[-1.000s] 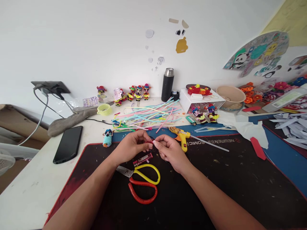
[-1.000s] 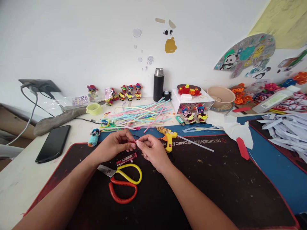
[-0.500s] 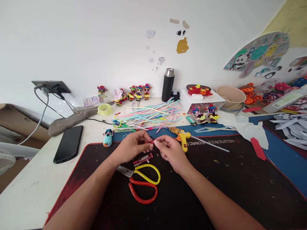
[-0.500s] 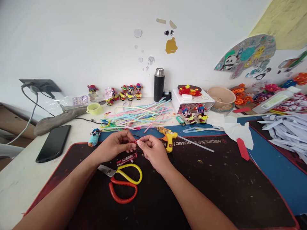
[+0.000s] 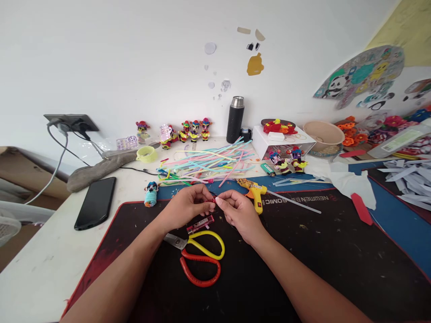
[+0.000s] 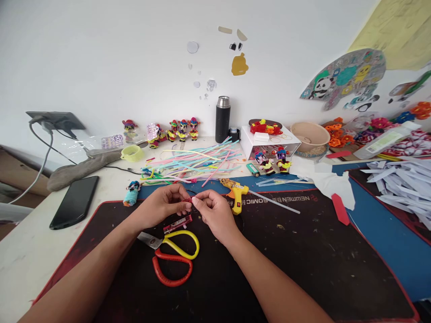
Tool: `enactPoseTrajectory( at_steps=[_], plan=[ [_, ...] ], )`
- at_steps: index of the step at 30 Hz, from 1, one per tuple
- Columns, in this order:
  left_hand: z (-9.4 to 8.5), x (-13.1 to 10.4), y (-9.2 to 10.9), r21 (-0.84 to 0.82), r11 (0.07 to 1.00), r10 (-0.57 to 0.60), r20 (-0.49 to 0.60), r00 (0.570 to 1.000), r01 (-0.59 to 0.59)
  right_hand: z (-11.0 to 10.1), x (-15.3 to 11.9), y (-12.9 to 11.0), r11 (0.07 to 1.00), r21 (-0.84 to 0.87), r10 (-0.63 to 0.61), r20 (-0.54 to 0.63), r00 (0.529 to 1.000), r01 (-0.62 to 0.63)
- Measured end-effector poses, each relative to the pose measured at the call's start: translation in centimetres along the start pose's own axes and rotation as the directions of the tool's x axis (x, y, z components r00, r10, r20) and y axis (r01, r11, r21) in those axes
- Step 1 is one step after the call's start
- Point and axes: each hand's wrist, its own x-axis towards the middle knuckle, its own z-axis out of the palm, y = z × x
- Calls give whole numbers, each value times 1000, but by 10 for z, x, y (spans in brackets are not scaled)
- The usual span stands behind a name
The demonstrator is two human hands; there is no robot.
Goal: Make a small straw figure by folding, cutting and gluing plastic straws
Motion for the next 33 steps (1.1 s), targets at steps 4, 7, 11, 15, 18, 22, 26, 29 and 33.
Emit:
enactPoseTrajectory(
  at_steps=[4,7,11,15,18,22,26,29,33],
  plan=[
    [0,0,-1,15,1000,6,-16,1000,-6,0,0,1,1000,-7,7,16,1000,-6],
    [1,0,0,19,1000,10,-30,999,-10,0,0,1,1000,-7,5,24,1000,-5],
    [1,0,1,16,1000,20,-41,999,-20,-1,0,1,1000,3,5,34,999,-6],
    [2,0,1,15,1000,24,-42,999,-23,0,-1,1,1000,6,8,40,999,-8],
    [2,0,0,19,1000,19,-46,999,-18,0,-1,1,1000,-1,10,40,999,-10],
    [2,0,1,34,999,11,-47,999,-9,0,-1,2,1000,1,10,42,999,-10],
    [2,1,1,34,999,14,-50,999,-13,0,0,3,1000,-6,10,46,999,-9],
    [2,1,1,24,1000,22,-48,999,-21,0,0,2,1000,-1,9,51,999,-9],
    [2,0,0,10,1000,22,-45,999,-22,0,-1,2,1000,0,8,60,998,-8]
  ],
)
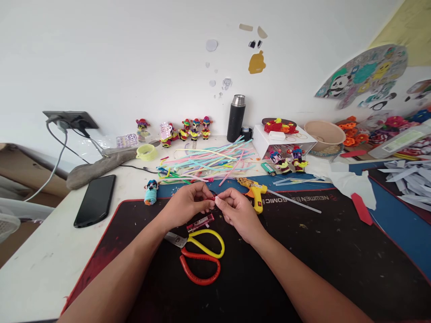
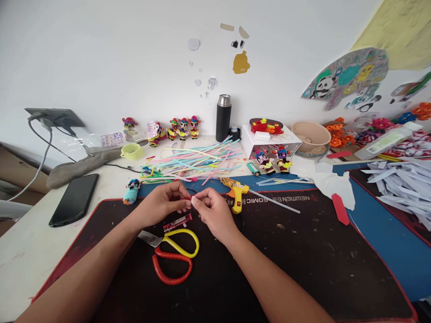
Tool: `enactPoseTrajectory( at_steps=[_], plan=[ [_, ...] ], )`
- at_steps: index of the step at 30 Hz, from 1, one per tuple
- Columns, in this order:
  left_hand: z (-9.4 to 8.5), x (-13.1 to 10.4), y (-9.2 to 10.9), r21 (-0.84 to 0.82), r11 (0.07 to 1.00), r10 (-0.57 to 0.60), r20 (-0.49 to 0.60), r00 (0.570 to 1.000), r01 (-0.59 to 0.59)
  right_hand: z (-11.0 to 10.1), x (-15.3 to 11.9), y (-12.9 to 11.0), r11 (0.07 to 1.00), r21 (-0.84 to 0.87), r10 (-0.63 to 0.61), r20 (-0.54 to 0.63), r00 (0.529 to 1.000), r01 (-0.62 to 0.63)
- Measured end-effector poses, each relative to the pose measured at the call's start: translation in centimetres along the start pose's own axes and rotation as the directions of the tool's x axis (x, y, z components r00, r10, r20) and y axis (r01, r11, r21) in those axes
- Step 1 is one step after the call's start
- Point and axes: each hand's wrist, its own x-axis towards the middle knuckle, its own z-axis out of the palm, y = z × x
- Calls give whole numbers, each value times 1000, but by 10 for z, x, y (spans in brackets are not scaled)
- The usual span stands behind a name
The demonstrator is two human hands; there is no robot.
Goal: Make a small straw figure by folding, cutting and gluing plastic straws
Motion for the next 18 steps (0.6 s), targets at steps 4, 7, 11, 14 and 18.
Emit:
enactPoseTrajectory(
  at_steps=[4,7,11,14,18],
  plan=[
    [0,0,0,-3,1000,-2,5,1000,2,-1,0,0,1000,0,-6,6,1000,6],
    [0,0,-1,-2,1000,0,5,1000,0,0,0,0,1000,-6,-11,2,1000,11],
    [-1,0,-1,6,1000,7,1,1000,-7,1,0,-1,1000,-15,-14,-5,1000,14],
    [-1,0,-1,12,1000,7,-2,1000,-7,1,-1,-1,1000,-11,-16,-4,1000,16],
    [-1,-1,-1,6,1000,7,0,1000,-7,1,-1,-2,1000,-17,-20,4,1000,20]
  ],
)
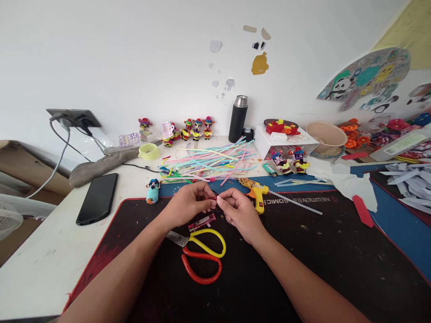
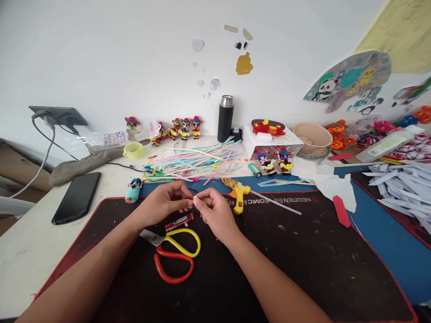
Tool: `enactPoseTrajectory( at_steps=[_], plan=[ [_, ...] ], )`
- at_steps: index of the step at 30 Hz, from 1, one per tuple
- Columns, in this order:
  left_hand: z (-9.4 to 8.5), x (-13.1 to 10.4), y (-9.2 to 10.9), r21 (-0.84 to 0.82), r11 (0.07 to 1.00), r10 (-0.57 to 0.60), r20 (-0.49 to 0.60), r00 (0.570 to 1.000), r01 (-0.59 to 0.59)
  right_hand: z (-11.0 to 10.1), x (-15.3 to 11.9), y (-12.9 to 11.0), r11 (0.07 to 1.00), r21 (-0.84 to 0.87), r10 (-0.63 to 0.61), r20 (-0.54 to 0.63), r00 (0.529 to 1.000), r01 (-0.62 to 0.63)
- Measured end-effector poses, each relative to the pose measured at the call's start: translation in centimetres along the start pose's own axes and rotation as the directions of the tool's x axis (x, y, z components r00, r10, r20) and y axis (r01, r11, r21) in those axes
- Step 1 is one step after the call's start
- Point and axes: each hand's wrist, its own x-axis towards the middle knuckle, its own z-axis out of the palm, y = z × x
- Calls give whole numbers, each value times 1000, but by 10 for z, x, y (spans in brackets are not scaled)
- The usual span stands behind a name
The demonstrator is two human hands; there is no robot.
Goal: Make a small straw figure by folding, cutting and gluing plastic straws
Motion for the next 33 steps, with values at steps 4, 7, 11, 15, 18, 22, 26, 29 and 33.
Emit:
enactPoseTrajectory(
  at_steps=[4,7,11,15,18,22,26,29,33],
  plan=[
    [0,0,1,-4,1000,7,0,1000,-7,0,0,-1,1000,2,-1,6,1000,1],
    [0,1,1,-6,1000,7,-2,1000,-7,0,0,-1,1000,6,0,11,1000,0],
    [-1,0,1,-12,1000,7,1,1000,-7,0,0,0,1000,8,-1,20,1000,1],
    [0,0,1,-9,1000,8,0,1000,-8,-1,0,0,1000,8,-2,24,1000,1],
    [0,0,0,-7,1000,11,2,1000,-11,0,0,0,1000,8,-3,23,1000,2],
    [-1,1,0,0,1000,15,3,1000,-15,0,-1,-1,1000,7,-2,23,1000,2],
    [-1,-1,1,41,998,47,-4,999,-47,0,-1,-2,1000,22,2,14,1000,-3],
    [1,-3,2,108,989,101,-7,995,-100,0,-1,-2,999,51,0,1,1000,0],
    [1,-6,3,233,955,188,3,982,-183,-1,-1,-3,999,48,0,-8,1000,1]
  ],
)
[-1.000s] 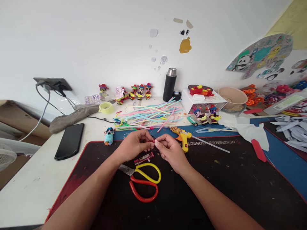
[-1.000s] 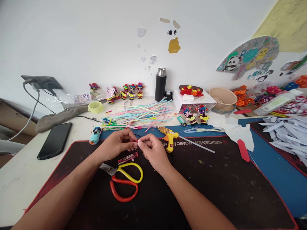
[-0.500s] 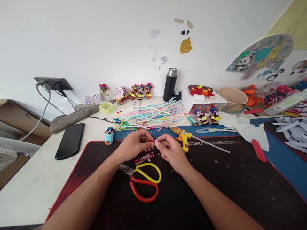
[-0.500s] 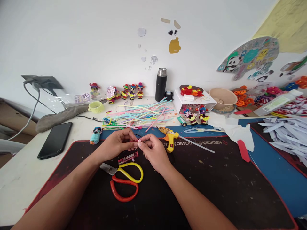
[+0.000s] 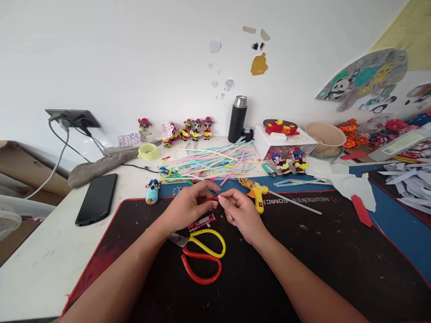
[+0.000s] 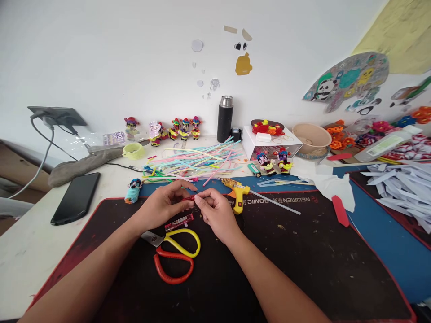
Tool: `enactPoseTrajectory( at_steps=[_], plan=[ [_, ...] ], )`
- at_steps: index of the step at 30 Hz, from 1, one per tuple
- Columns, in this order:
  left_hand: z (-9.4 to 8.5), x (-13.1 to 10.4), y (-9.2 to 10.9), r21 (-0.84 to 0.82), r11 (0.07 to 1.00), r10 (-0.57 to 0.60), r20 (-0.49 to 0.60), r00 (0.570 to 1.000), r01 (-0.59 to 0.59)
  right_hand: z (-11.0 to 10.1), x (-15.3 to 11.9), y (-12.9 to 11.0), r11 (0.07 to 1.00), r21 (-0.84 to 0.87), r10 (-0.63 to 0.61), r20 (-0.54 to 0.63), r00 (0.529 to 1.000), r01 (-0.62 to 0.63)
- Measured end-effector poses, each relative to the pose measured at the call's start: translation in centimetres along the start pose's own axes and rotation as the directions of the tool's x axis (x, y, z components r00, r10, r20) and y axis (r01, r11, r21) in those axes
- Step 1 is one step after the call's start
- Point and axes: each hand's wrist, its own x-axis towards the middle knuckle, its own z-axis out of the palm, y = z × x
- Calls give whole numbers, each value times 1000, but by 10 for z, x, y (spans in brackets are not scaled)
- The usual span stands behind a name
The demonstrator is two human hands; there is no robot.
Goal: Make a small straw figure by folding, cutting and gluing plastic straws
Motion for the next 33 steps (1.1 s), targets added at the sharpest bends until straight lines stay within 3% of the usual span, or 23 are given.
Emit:
enactPoseTrajectory(
  at_steps=[6,12,33],
  plan=[
    [-1,0,3,163,983,72,44,996,-79,-1,0,1,1000,-7,25,-3,1000,-25],
    [-2,1,6,146,978,142,78,987,-152,-1,-1,2,999,-28,33,-7,999,-33],
    [-2,2,4,176,977,114,45,993,-120,-2,0,3,998,-46,40,20,999,-39]
  ],
)
